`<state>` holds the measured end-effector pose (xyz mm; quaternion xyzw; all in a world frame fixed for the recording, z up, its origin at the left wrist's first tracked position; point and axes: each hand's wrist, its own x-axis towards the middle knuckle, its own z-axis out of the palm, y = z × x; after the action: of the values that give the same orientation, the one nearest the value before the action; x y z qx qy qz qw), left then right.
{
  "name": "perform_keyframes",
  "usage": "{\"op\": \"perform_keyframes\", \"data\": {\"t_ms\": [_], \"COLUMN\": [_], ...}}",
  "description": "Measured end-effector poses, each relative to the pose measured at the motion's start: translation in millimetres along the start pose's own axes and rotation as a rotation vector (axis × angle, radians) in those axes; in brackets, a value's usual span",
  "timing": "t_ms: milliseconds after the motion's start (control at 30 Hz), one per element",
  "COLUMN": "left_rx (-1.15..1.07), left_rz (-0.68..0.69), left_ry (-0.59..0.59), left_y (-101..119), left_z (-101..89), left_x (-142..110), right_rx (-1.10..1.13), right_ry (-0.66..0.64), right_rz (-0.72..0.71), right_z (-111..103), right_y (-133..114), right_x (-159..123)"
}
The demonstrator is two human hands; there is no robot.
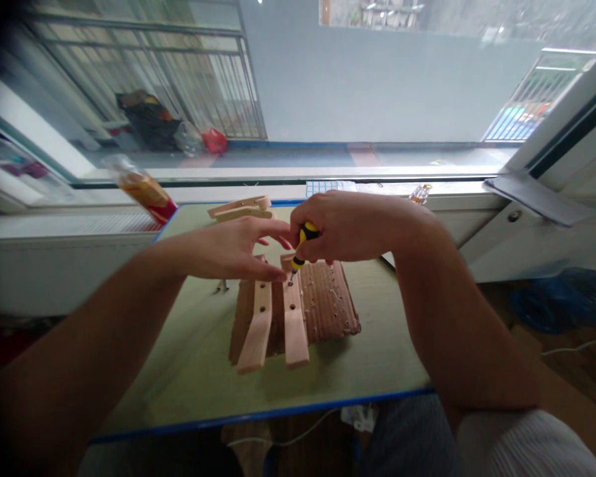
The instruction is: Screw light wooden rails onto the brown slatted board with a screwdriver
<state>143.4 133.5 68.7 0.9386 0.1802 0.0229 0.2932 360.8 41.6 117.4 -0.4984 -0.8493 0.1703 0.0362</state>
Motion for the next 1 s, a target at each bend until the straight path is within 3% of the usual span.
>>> {"op": "perform_keyframes", "data": {"t_ms": [167,300,567,733,1000], "left_rx": [0.000,-0.019,0.139,0.107,0.035], "left_rz": [-0.014,-0.122,-0.227,-0.224,-0.137], "left_ry": [0.002,-0.040,-0.101,-0.087,-0.056], "left_y": [-5,-7,-11,-15,-22], "left_z": [-1.0,3.0,15.0,24.6,30.8], "left_x": [0,1,7,8,7], "right_rx": [-0.011,-0.023,-0.012,-0.076,-0.160], "right_ry": [-0.012,-0.013,0.047,0.057,0.180], "right_rz": [-0.004,-0.023,-0.101,-0.100,-0.040], "right_z": [2,3,9,15,14], "right_y": [1,2,-1,-14,-19], "right_x": [2,2,0,-3,-1]}}
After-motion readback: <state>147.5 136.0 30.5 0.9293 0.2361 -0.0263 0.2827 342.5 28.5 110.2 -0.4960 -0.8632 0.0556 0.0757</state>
